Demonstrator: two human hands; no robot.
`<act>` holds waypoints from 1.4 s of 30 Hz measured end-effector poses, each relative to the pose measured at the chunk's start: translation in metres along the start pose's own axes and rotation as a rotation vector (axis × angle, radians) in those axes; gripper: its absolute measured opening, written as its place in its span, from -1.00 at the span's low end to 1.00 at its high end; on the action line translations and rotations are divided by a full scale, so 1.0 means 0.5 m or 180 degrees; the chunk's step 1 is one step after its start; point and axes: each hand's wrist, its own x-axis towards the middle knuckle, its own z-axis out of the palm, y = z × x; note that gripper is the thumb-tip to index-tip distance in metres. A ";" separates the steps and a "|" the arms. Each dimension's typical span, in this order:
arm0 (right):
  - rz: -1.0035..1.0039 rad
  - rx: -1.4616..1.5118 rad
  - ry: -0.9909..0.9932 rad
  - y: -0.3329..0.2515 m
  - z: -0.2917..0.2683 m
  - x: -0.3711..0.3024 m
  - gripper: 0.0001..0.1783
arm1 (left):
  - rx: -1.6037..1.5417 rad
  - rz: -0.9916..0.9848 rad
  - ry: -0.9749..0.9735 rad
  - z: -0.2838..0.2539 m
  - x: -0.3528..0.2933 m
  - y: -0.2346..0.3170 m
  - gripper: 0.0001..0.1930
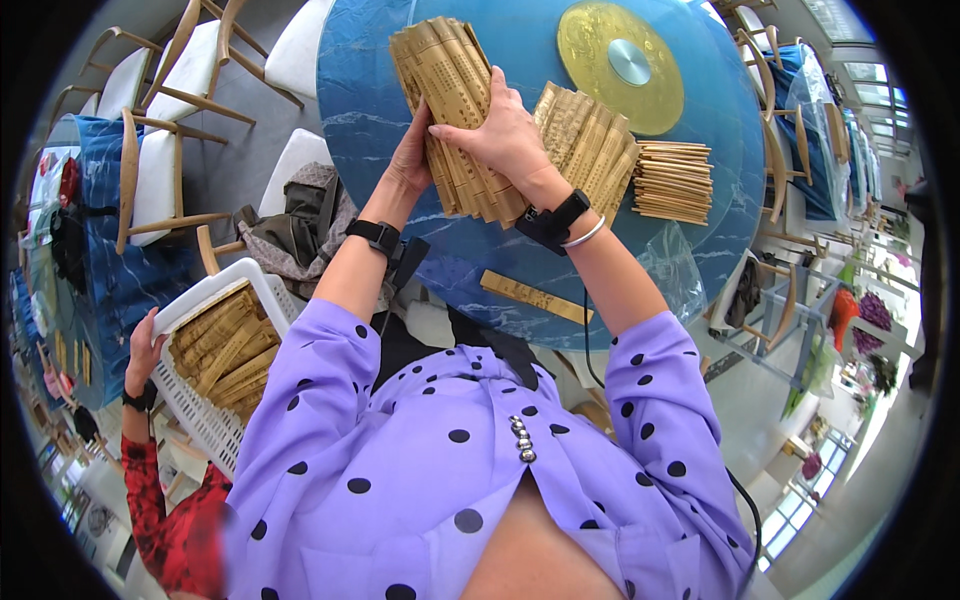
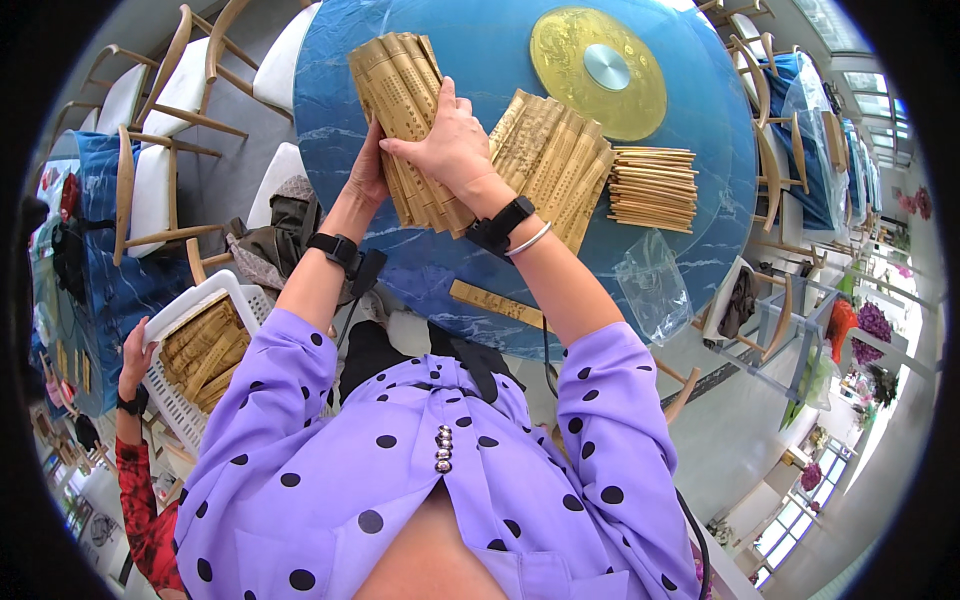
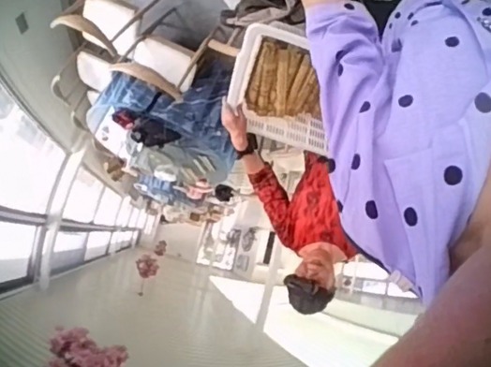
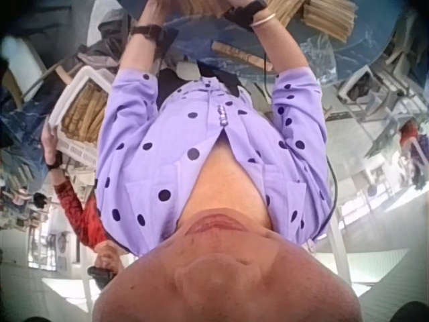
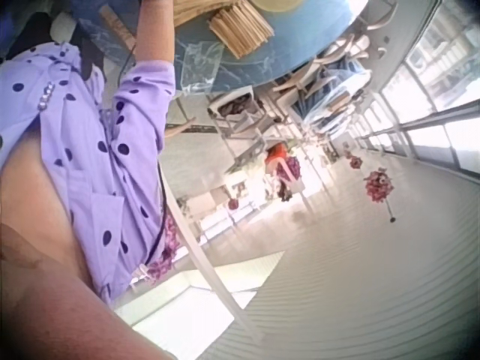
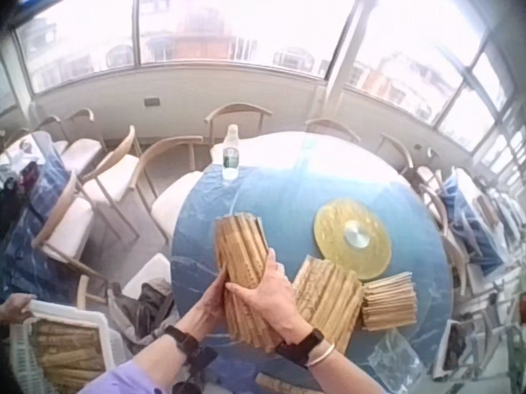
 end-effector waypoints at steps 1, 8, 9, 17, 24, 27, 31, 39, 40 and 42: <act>-0.0027 0.0159 0.0043 0.005 -0.018 0.008 0.49 | 0.0190 0.0004 0.0001 0.024 0.011 0.019 -0.29; 0.0464 0.2645 -0.0443 0.004 -0.107 0.066 0.15 | 0.0479 -0.0455 -0.0303 0.122 0.091 0.143 -0.40; 0.0475 0.2651 -0.0512 0.012 -0.112 0.072 0.15 | 0.0431 -0.0588 -0.0374 0.131 0.094 0.153 -0.43; 0.1096 0.3120 -0.0766 0.086 -0.108 0.051 -0.26 | -0.0041 -0.0913 0.0132 0.115 0.130 0.043 -0.44; 0.1146 0.3201 -0.0920 0.066 -0.069 -0.019 -0.12 | -0.0306 -0.0724 0.0431 0.107 0.019 0.002 -0.43; 0.0437 0.3041 -0.1169 -0.031 -0.061 -0.060 -0.10 | -0.0326 -0.0079 0.0784 0.142 -0.123 0.045 -0.40; -0.0275 0.2603 -0.2011 -0.205 -0.016 -0.123 0.02 | -0.0579 0.0997 0.1305 0.152 -0.356 0.089 -0.41; -0.1488 0.1567 -0.4407 -0.543 0.264 -0.266 0.09 | -0.1308 0.2705 0.2929 0.086 -0.782 0.083 -0.25; -0.1562 0.1348 -0.4535 -0.567 0.321 -0.298 0.10 | -0.1397 0.2903 0.3022 0.071 -0.826 0.077 -0.24; -0.1657 0.1181 -0.4949 -0.609 0.449 -0.367 0.08 | -0.1495 0.3052 0.3409 0.025 -0.920 0.062 -0.21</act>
